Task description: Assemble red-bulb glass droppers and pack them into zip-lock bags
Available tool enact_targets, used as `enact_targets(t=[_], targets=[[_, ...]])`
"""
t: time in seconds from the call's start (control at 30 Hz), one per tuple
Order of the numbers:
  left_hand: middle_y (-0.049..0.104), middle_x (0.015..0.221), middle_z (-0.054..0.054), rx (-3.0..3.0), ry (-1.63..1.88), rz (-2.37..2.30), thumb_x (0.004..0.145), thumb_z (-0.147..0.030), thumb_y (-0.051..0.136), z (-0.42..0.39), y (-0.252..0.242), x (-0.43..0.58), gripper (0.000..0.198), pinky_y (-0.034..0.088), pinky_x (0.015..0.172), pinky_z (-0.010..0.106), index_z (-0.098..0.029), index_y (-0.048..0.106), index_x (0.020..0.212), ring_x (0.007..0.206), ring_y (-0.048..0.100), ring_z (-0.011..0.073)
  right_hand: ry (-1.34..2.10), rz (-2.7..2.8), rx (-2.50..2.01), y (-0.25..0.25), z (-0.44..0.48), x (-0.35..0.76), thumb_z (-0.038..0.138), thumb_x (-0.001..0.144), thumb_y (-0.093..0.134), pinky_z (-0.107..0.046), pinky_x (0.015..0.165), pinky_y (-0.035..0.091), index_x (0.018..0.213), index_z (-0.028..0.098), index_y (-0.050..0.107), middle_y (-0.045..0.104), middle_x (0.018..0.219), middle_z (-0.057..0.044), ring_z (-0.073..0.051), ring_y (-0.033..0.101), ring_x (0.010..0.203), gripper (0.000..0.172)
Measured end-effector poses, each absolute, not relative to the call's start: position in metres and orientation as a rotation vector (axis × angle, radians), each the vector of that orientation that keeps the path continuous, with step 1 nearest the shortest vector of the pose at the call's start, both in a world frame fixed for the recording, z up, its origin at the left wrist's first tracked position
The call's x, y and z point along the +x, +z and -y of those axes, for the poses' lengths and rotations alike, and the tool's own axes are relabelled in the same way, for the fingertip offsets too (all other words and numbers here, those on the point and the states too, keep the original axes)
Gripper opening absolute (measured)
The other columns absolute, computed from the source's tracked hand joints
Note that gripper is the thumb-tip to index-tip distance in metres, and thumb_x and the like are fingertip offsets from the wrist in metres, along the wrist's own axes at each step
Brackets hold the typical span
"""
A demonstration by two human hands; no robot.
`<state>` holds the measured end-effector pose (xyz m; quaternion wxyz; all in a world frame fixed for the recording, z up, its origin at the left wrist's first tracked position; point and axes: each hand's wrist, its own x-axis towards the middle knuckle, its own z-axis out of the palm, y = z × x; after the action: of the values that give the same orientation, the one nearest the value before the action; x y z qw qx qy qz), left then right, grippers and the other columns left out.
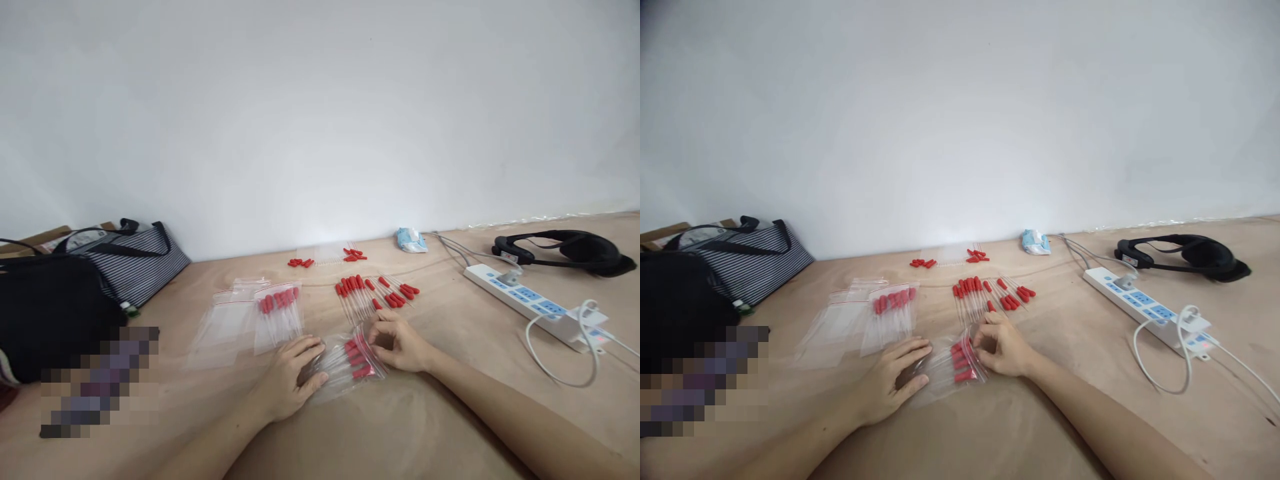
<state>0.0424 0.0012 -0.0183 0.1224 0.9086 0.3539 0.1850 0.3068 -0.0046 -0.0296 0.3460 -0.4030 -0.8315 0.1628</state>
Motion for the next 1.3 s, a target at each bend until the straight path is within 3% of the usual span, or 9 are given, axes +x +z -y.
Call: enact_targets(t=[0.27, 0.5, 0.67, 0.77, 0.87, 0.97, 1.07, 1.17, 1.3], targets=[[0.055, 0.118, 0.007, 2.656, 0.547, -1.053, 0.078, -0.036, 0.052, -0.001, -0.019, 0.043, 0.037, 0.04, 0.093, 0.042, -0.022, 0.056, 0.112, 0.11, 0.048, 0.0245, 0.39, 2.298, -1.099, -0.026, 0.005, 0.31, 0.026, 0.065, 0.064, -0.03, 0.071, 0.032, 0.069, 0.02, 0.061, 0.058, 0.067, 0.001, -0.014, 0.052, 0.069, 0.008], [0.054, 0.116, 0.007, 2.593, 0.632, -1.038, 0.075, -0.036, 0.055, 0.0, -0.018, 0.04, 0.038, 0.041, 0.091, 0.04, -0.023, 0.055, 0.111, 0.108, 0.049, 0.0247, 0.467, 2.295, -1.082, -0.02, 0.006, 0.311, 0.027, 0.074, 0.057, -0.03, 0.073, 0.036, 0.092, 0.021, 0.063, 0.06, 0.078, -0.003, -0.016, 0.052, 0.076, 0.019], [0.059, 0.105, 0.006, 2.421, 0.71, -1.083, 0.079, -0.031, 0.051, -0.013, -0.005, 0.056, 0.026, 0.042, 0.087, 0.036, -0.02, 0.057, 0.101, 0.098, 0.054, 0.0209, 0.615, 2.026, -1.193, -0.015, 0.004, 0.319, 0.034, 0.079, 0.05, -0.025, 0.059, 0.038, 0.075, 0.016, 0.062, 0.057, 0.07, -0.004, -0.013, 0.05, 0.065, 0.023], [0.059, 0.103, 0.007, 2.35, 0.6, -0.995, 0.072, -0.033, 0.06, -0.031, -0.001, 0.078, 0.032, 0.042, 0.085, 0.036, -0.018, 0.056, 0.1, 0.095, 0.054, 0.0216, 0.784, 2.003, -1.226, -0.014, 0.009, 0.314, 0.044, 0.072, 0.057, -0.022, 0.05, 0.033, 0.06, 0.015, 0.056, 0.051, 0.056, 0.001, -0.01, 0.044, 0.054, 0.031], [0.059, 0.097, 0.007, 2.202, 0.454, -0.892, 0.06, -0.034, 0.071, -0.051, -0.002, 0.104, 0.045, 0.044, 0.077, 0.032, -0.017, 0.055, 0.098, 0.09, 0.055, 0.0203, 0.979, 1.918, -1.293, -0.02, 0.013, 0.299, 0.047, 0.065, 0.063, -0.02, 0.045, 0.029, 0.062, 0.015, 0.054, 0.048, 0.052, 0.003, -0.008, 0.04, 0.048, 0.033], [0.057, 0.077, 0.0, 2.021, 0.279, -0.905, 0.043, -0.029, 0.079, -0.065, -0.006, 0.122, 0.057, 0.043, 0.059, 0.024, -0.015, 0.054, 0.093, 0.068, 0.053, 0.0141, 1.063, 1.724, -1.387, -0.031, 0.012, 0.284, 0.045, 0.067, 0.061, -0.02, 0.044, 0.028, 0.064, 0.016, 0.052, 0.048, 0.051, 0.004, -0.007, 0.039, 0.047, 0.031], [0.047, 0.058, -0.007, 1.91, 0.1, -0.923, 0.034, -0.03, 0.081, -0.066, -0.005, 0.126, 0.051, 0.032, 0.046, 0.02, -0.013, 0.055, 0.075, 0.051, 0.044, 0.009, 1.11, 1.645, -1.332, -0.042, 0.009, 0.275, 0.039, 0.071, 0.058, -0.02, 0.046, 0.031, 0.065, 0.016, 0.05, 0.05, 0.054, 0.003, -0.008, 0.041, 0.048, 0.025], [0.045, 0.053, -0.008, 1.828, 0.159, -0.839, 0.041, -0.031, 0.078, -0.056, -0.002, 0.117, 0.04, 0.028, 0.045, 0.019, -0.014, 0.052, 0.066, 0.05, 0.041, 0.0079, 1.133, 1.591, -1.205, -0.046, 0.008, 0.27, 0.038, 0.075, 0.053, -0.021, 0.049, 0.034, 0.071, 0.017, 0.047, 0.052, 0.057, 0.003, -0.009, 0.044, 0.05, 0.022], [0.054, 0.062, -0.004, 1.654, 0.359, -0.816, 0.052, -0.032, 0.074, -0.043, 0.002, 0.091, 0.037, 0.037, 0.052, 0.021, -0.014, 0.051, 0.075, 0.057, 0.05, 0.0104, 0.986, 1.448, -1.16, -0.043, 0.006, 0.27, 0.042, 0.076, 0.05, -0.022, 0.049, 0.034, 0.073, 0.018, 0.046, 0.046, 0.053, 0.005, -0.009, 0.042, 0.049, 0.025]])
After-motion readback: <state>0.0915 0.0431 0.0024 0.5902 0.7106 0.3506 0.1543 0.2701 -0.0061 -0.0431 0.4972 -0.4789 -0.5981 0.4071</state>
